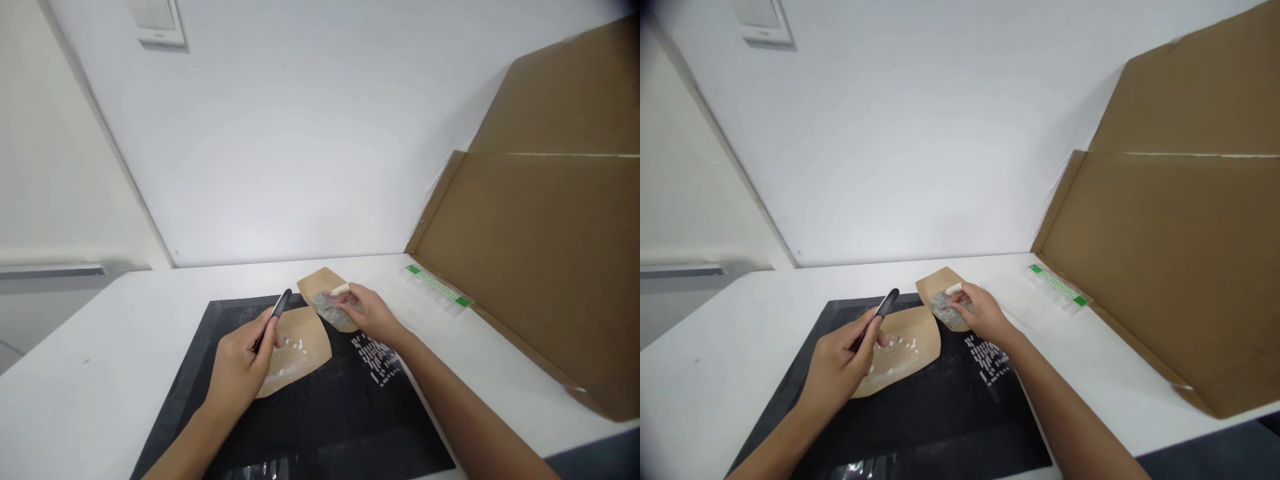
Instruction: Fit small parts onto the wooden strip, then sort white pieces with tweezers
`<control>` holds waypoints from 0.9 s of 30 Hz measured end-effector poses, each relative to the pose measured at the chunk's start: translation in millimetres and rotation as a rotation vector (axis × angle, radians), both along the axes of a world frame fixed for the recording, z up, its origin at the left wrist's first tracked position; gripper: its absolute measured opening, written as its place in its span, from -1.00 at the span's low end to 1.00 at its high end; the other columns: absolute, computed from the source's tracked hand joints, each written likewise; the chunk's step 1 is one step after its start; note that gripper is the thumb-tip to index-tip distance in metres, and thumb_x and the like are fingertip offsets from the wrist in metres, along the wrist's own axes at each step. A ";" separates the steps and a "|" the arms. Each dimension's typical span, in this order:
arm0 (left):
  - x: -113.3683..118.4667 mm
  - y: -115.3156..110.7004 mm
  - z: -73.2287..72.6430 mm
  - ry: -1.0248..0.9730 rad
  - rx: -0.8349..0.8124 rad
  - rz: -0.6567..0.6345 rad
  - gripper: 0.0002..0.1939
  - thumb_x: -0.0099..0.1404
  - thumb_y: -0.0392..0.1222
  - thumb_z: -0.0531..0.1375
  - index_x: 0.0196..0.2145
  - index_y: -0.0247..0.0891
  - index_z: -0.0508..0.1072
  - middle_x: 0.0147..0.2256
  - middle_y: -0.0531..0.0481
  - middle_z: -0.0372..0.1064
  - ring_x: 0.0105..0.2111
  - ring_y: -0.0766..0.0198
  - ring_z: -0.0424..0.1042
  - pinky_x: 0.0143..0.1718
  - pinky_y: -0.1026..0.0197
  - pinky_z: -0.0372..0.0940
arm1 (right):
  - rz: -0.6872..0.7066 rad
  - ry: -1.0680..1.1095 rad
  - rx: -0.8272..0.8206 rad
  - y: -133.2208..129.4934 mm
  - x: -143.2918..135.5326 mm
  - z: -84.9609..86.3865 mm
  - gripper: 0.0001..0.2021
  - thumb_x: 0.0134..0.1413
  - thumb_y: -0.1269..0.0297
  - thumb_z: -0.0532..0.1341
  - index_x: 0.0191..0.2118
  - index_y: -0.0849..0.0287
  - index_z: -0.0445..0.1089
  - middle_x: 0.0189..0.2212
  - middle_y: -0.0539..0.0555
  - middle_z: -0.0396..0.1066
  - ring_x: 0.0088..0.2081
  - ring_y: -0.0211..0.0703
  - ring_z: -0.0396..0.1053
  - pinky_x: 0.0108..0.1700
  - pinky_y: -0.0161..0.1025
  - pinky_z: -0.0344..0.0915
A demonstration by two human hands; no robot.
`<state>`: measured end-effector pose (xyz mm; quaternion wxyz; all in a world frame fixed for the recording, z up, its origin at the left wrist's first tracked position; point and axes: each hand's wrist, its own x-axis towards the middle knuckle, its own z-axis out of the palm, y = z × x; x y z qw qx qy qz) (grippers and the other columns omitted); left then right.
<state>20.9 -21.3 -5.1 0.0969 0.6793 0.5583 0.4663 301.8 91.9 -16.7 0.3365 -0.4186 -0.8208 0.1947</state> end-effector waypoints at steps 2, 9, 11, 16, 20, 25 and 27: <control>-0.2 -0.4 -0.1 0.003 0.007 -0.003 -0.62 0.50 -0.05 0.12 -0.44 -0.21 0.50 -0.62 0.15 0.39 -0.63 0.39 0.40 -0.57 0.37 0.21 | 0.023 0.140 -0.080 -2.8 -2.6 -0.7 -0.80 0.30 0.17 0.28 -0.05 0.13 0.44 -0.22 0.10 0.57 -0.18 -0.08 0.55 -0.10 -0.15 0.48; 0.4 -0.8 -0.2 -0.015 0.016 -0.029 -0.64 0.51 -0.08 0.11 -0.42 -0.21 0.50 -0.57 0.14 0.42 -0.63 0.40 0.41 -0.61 0.39 0.19 | 0.051 0.635 -0.378 -9.9 -12.8 0.0 -0.61 0.08 0.03 0.45 -0.10 0.15 0.45 -0.19 0.15 0.59 -0.10 -0.04 0.57 0.05 -0.06 0.50; 0.8 -1.1 0.4 -0.010 0.018 -0.038 -0.64 0.51 -0.09 0.11 -0.42 -0.22 0.51 -0.56 0.13 0.43 -0.62 0.40 0.42 -0.59 0.39 0.21 | 0.047 0.704 -0.432 -10.6 -13.5 0.9 -0.60 0.03 0.02 0.48 -0.12 0.16 0.47 -0.16 0.18 0.61 -0.05 0.00 0.57 0.11 -0.01 0.47; 1.4 -1.2 1.6 -0.006 0.021 -0.036 -0.65 0.51 -0.08 0.11 -0.42 -0.22 0.50 -0.56 0.12 0.44 -0.60 0.38 0.44 -0.58 0.38 0.21 | 0.102 0.742 -0.547 -19.6 -16.8 5.9 -0.59 -0.04 0.03 0.52 -0.15 0.17 0.54 -0.11 0.19 0.62 -0.03 0.05 0.56 0.14 0.07 0.45; 1.9 -0.2 1.5 0.021 0.038 -0.037 -0.64 0.52 -0.10 0.10 -0.43 -0.22 0.50 -0.55 0.12 0.46 -0.61 0.39 0.43 -0.53 0.37 0.23 | 0.214 0.701 -0.581 -34.0 -26.0 12.2 -0.66 -0.04 0.13 0.54 -0.17 0.16 0.57 -0.06 0.15 0.57 0.01 -0.03 0.51 0.15 -0.05 0.43; 4.1 0.5 0.5 0.008 -0.042 -0.079 -0.71 0.54 -0.08 0.06 -0.18 -0.22 0.54 -0.48 0.10 0.51 -0.65 0.40 0.39 -0.58 0.36 0.22 | 0.316 0.739 -0.641 -46.7 -36.4 13.7 -0.56 -0.06 0.27 0.56 -0.05 0.10 0.47 -0.15 0.01 0.49 -0.28 -0.30 0.51 -0.16 -0.29 0.48; 5.3 0.3 -1.4 -0.028 -0.095 -0.119 -0.71 0.54 -0.08 0.06 0.06 -0.20 0.47 -0.41 0.09 0.54 -0.63 0.38 0.42 -0.58 0.35 0.25 | 0.330 0.723 -0.645 -50.5 -39.0 13.6 -0.54 -0.04 0.29 0.55 -0.03 0.10 0.43 -0.17 -0.01 0.48 -0.28 -0.31 0.51 -0.18 -0.31 0.47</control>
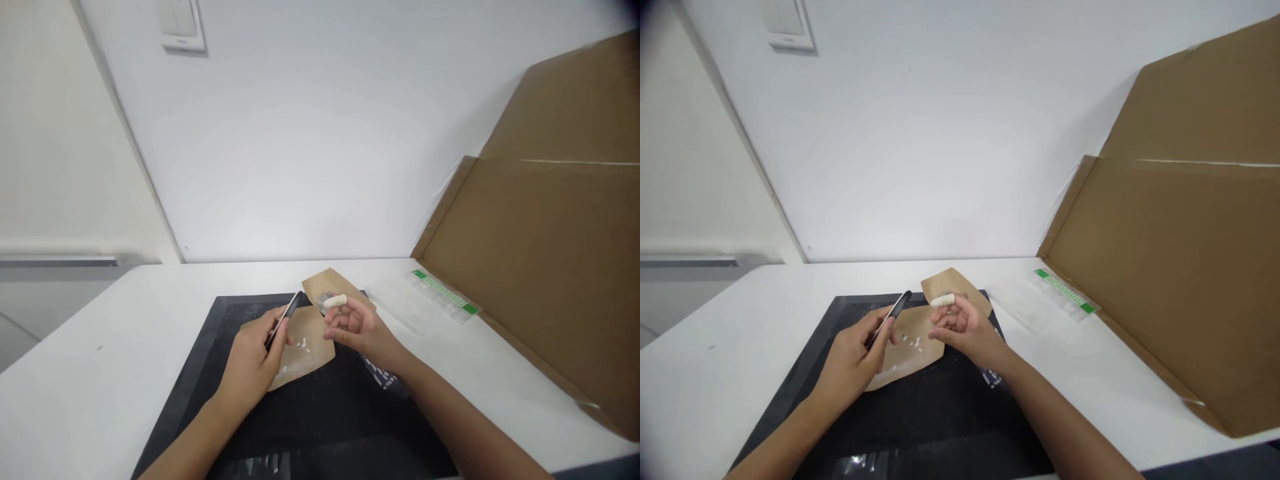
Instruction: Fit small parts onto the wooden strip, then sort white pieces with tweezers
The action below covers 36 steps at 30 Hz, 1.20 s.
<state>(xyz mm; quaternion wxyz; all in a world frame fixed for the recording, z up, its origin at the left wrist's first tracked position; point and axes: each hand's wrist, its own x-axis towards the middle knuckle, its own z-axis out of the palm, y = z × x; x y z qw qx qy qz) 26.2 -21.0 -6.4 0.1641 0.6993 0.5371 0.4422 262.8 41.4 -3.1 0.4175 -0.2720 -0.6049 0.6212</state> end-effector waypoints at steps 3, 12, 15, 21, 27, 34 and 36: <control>1.8 -1.3 -3.8 -0.040 -0.037 -0.057 -0.55 0.53 -0.09 0.09 0.31 -0.14 0.26 -0.30 0.05 0.56 -0.51 0.32 0.52 -0.50 0.33 0.35 | 0.023 -0.059 0.035 -5.3 -2.7 0.3 -0.60 0.04 0.27 0.51 -0.06 0.13 0.39 -0.18 0.03 0.50 -0.24 -0.26 0.54 -0.14 -0.28 0.48; 3.2 -1.8 0.4 0.118 0.096 -0.225 -0.71 0.54 -0.21 0.06 0.06 -0.08 0.53 -0.17 -0.03 0.56 -0.16 0.19 0.55 -0.09 0.17 0.41 | 0.035 -0.068 0.062 -10.3 -7.1 -1.7 -0.68 0.12 0.25 0.46 -0.07 0.15 0.40 -0.15 0.09 0.54 -0.20 -0.22 0.54 -0.08 -0.21 0.50; 3.5 -2.6 1.0 0.098 0.101 -0.221 -0.75 0.52 -0.19 0.11 0.03 -0.10 0.54 -0.18 -0.04 0.55 -0.17 0.18 0.54 -0.10 0.17 0.41 | 0.051 -0.060 0.059 -11.1 -8.6 -2.9 -0.68 0.12 0.26 0.46 -0.08 0.13 0.39 -0.15 0.08 0.55 -0.18 -0.21 0.54 -0.04 -0.19 0.50; 2.9 -2.6 -0.5 0.129 0.149 -0.219 -0.81 0.47 -0.16 0.19 -0.05 -0.14 0.58 -0.28 -0.04 0.49 -0.33 0.23 0.49 -0.23 0.21 0.40 | 0.073 -0.074 0.037 -11.9 -11.1 -3.0 -0.70 0.10 0.24 0.47 -0.13 0.14 0.40 -0.16 0.08 0.55 -0.15 -0.18 0.56 -0.03 -0.17 0.51; -0.3 -1.2 -2.1 0.149 0.170 -0.231 -0.76 0.51 -0.16 0.15 -0.12 -0.13 0.64 -0.32 -0.02 0.42 -0.45 0.34 0.43 -0.31 0.28 0.40 | 0.091 -0.087 0.025 -13.6 -10.3 0.3 -0.66 0.09 0.22 0.48 -0.08 0.14 0.42 -0.18 0.08 0.56 -0.17 -0.17 0.57 -0.01 -0.14 0.52; 2.1 -2.1 -3.5 0.064 0.174 -0.226 -0.76 0.49 -0.13 0.17 -0.16 -0.17 0.65 -0.37 -0.02 0.38 -0.48 0.34 0.46 -0.47 0.35 0.37 | 0.102 -0.123 0.071 -17.7 -12.8 -1.9 -0.67 0.06 0.17 0.49 -0.09 0.10 0.47 -0.25 0.03 0.56 -0.22 -0.17 0.54 -0.15 -0.21 0.48; 4.1 -2.6 -3.7 0.033 0.155 -0.238 -0.76 0.49 -0.12 0.17 -0.17 -0.19 0.65 -0.39 0.00 0.38 -0.57 0.41 0.40 -0.50 0.35 0.37 | 0.028 -0.170 0.163 -18.2 -15.0 -4.0 -0.75 0.09 0.15 0.47 -0.16 0.10 0.52 -0.31 0.02 0.55 -0.26 -0.16 0.51 -0.18 -0.21 0.45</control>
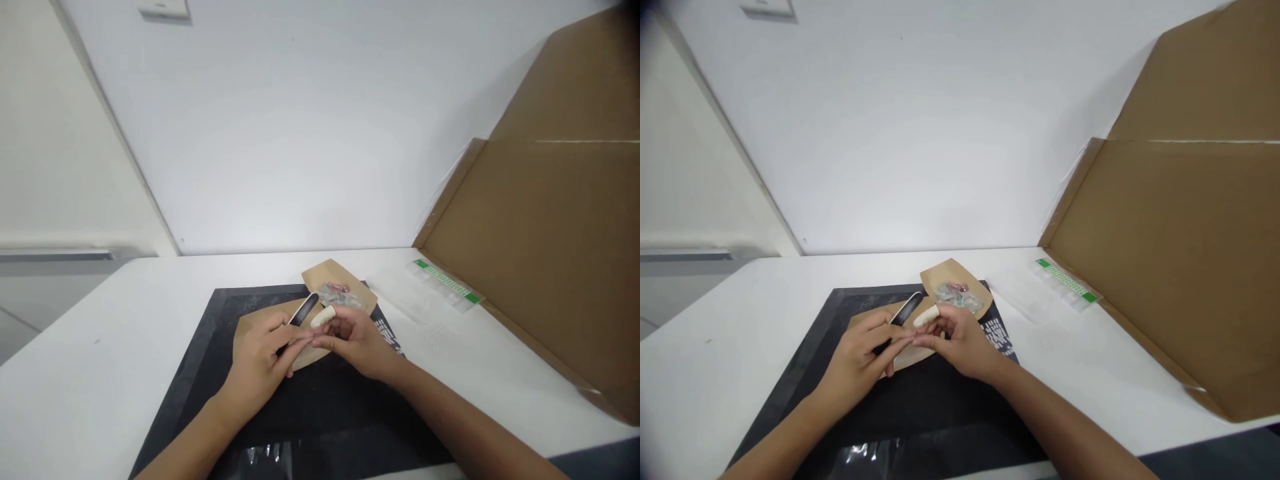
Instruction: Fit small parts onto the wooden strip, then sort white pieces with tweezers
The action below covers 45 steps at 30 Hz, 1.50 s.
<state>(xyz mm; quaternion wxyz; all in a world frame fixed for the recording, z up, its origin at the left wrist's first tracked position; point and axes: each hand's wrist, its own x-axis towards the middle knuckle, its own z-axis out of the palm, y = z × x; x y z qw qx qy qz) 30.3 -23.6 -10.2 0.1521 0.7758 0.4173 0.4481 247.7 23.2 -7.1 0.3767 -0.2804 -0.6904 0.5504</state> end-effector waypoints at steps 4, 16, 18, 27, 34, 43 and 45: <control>1.1 -1.3 1.2 -0.037 -0.104 -0.061 -0.74 0.52 -0.12 0.13 -0.07 -0.17 0.63 -0.32 -0.01 0.43 -0.65 0.48 0.37 -0.51 0.36 0.40 | -0.169 -0.153 0.260 0.7 1.5 -0.3 -0.84 0.18 0.12 0.41 -0.28 0.09 0.56 -0.40 0.00 0.50 -0.35 -0.17 0.42 -0.28 -0.23 0.35; 6.6 -6.9 1.0 -0.144 -0.417 0.025 -0.57 0.53 -0.01 0.09 0.26 -0.16 0.39 -0.47 0.09 0.58 -0.70 0.37 0.43 -0.58 0.34 0.33 | -0.495 -0.290 0.674 -1.7 3.7 3.3 -0.89 0.30 0.18 0.30 -0.27 0.03 0.50 -0.44 0.02 0.48 -0.38 -0.10 0.40 -0.31 -0.17 0.30; 9.0 -7.9 5.9 -0.129 -0.438 0.030 -0.62 0.51 -0.01 0.11 0.15 -0.18 0.51 -0.67 0.17 0.42 -0.71 0.35 0.41 -0.62 0.37 0.23 | -0.566 -0.326 0.792 -2.0 0.7 0.3 -0.91 0.32 0.21 0.28 -0.26 0.03 0.48 -0.42 0.04 0.49 -0.34 -0.06 0.43 -0.26 -0.13 0.32; 11.6 -7.3 9.1 -0.178 -0.303 -0.005 -0.71 0.53 -0.12 0.12 0.01 -0.15 0.63 -0.58 0.13 0.47 -0.59 0.35 0.48 -0.31 0.27 0.38 | -0.640 -0.426 1.082 -4.8 -13.0 -1.7 -0.70 0.31 0.46 0.20 -0.46 0.10 0.18 -0.53 -0.03 0.23 -0.43 -0.16 0.21 -0.28 -0.15 0.13; 11.5 -7.7 7.2 -0.144 -0.202 0.017 -0.72 0.54 -0.20 0.09 -0.04 -0.17 0.61 -0.56 0.13 0.41 -0.57 0.36 0.45 -0.38 0.29 0.33 | -0.606 -0.431 1.066 -2.8 -19.5 4.4 -0.73 0.29 0.51 0.15 -0.42 0.09 0.14 -0.50 -0.02 0.21 -0.41 -0.15 0.18 -0.24 -0.14 0.12; 13.6 -8.8 5.8 -0.140 -0.153 0.036 -0.64 0.53 -0.22 0.08 -0.41 -0.24 0.52 -0.56 0.08 0.39 -0.55 0.38 0.41 -0.44 0.31 0.27 | -0.597 -0.459 1.068 2.7 -18.9 4.0 -0.71 0.28 0.51 0.15 -0.43 0.10 0.09 -0.51 -0.04 0.16 -0.42 -0.16 0.15 -0.24 -0.15 0.09; 13.6 -8.6 5.7 -0.135 -0.148 0.036 -0.58 0.53 -0.22 0.08 -0.51 -0.25 0.44 -0.57 0.08 0.37 -0.55 0.39 0.40 -0.43 0.32 0.27 | -0.547 -0.460 1.057 2.6 -19.7 4.3 -0.71 0.27 0.52 0.13 -0.43 0.09 0.08 -0.51 -0.04 0.16 -0.44 -0.17 0.14 -0.26 -0.16 0.07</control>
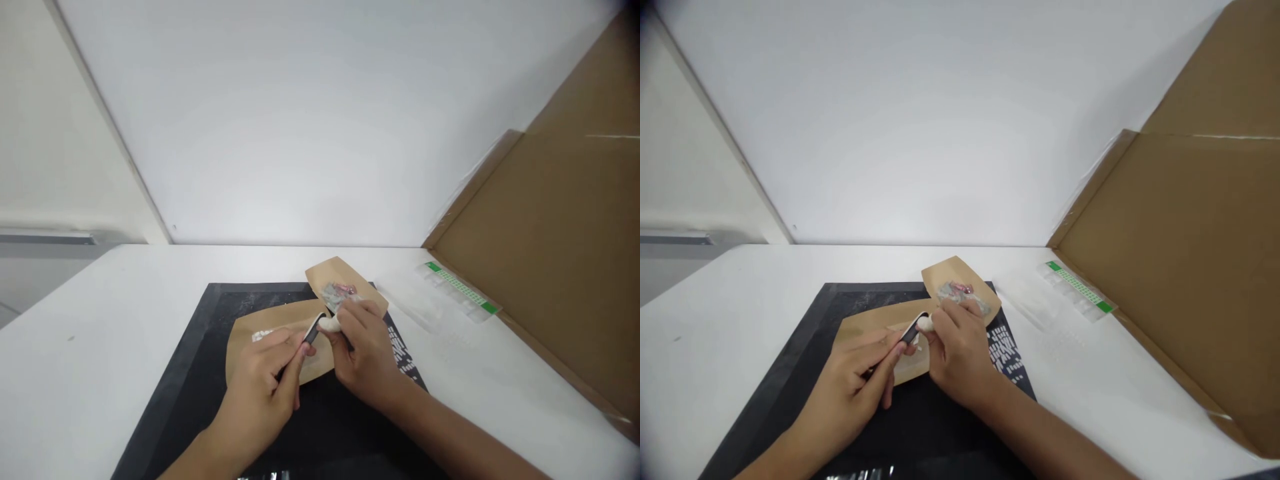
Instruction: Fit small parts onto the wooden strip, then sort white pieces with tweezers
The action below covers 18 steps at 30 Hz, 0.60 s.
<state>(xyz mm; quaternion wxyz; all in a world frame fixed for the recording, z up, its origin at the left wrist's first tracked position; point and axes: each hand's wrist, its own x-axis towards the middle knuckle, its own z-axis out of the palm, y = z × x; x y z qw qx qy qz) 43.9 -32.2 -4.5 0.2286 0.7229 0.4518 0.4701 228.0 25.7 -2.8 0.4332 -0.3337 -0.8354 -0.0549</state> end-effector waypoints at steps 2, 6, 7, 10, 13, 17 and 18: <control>-0.3 0.0 -0.3 -0.006 -0.006 -0.003 -0.62 0.53 -0.22 0.09 -0.46 -0.25 0.45 -0.57 0.09 0.36 -0.56 0.40 0.39 -0.44 0.32 0.26 | 0.004 0.003 -0.009 -0.4 -0.3 -0.2 -0.72 0.26 0.52 0.13 -0.43 0.10 0.09 -0.51 -0.04 0.16 -0.44 -0.17 0.14 -0.26 -0.16 0.07; -1.6 -0.1 -1.2 -0.011 -0.007 0.008 -0.70 0.53 -0.23 0.09 -0.36 -0.25 0.49 -0.55 0.10 0.38 -0.56 0.40 0.39 -0.44 0.32 0.25 | -0.009 0.011 0.007 -0.5 -0.1 -2.3 -0.74 0.25 0.53 0.15 -0.41 0.10 0.13 -0.50 -0.04 0.18 -0.42 -0.16 0.16 -0.23 -0.14 0.08; -2.0 -0.1 -1.2 -0.006 -0.005 0.009 -0.69 0.53 -0.23 0.09 -0.38 -0.25 0.48 -0.55 0.10 0.38 -0.55 0.39 0.39 -0.44 0.31 0.25 | 0.017 -0.007 0.004 -0.3 0.0 -2.8 -0.73 0.24 0.52 0.14 -0.42 0.10 0.11 -0.51 -0.04 0.17 -0.44 -0.17 0.14 -0.24 -0.14 0.08; -2.2 0.2 -0.7 0.012 -0.009 0.010 -0.69 0.53 -0.24 0.09 -0.39 -0.24 0.47 -0.57 0.11 0.36 -0.55 0.37 0.39 -0.41 0.28 0.25 | 0.011 -0.008 0.018 0.6 -0.3 -3.3 -0.72 0.23 0.54 0.14 -0.43 0.09 0.09 -0.51 -0.04 0.18 -0.44 -0.17 0.15 -0.24 -0.14 0.08; -1.6 0.7 -0.2 0.008 -0.009 0.008 -0.74 0.52 -0.25 0.10 -0.28 -0.23 0.55 -0.59 0.12 0.34 -0.54 0.35 0.40 -0.37 0.27 0.28 | -0.021 0.015 0.019 0.4 -1.2 -3.1 -0.74 0.23 0.52 0.16 -0.42 0.10 0.13 -0.50 -0.04 0.19 -0.41 -0.16 0.18 -0.21 -0.14 0.11; -1.8 1.1 -0.2 0.020 -0.006 0.014 -0.76 0.52 -0.26 0.10 -0.12 -0.21 0.60 -0.60 0.13 0.33 -0.54 0.33 0.40 -0.40 0.26 0.27 | 0.029 -0.028 0.000 -0.4 -2.3 -3.1 -0.71 0.23 0.54 0.14 -0.44 0.10 0.08 -0.52 -0.05 0.16 -0.44 -0.18 0.15 -0.25 -0.15 0.06; -2.1 0.9 -0.1 0.017 -0.017 0.016 -0.75 0.52 -0.26 0.10 -0.08 -0.20 0.59 -0.58 0.12 0.34 -0.55 0.34 0.39 -0.41 0.26 0.26 | -0.015 -0.001 0.010 -0.3 -2.2 -2.9 -0.71 0.23 0.54 0.14 -0.44 0.10 0.08 -0.51 -0.05 0.17 -0.43 -0.18 0.16 -0.23 -0.14 0.07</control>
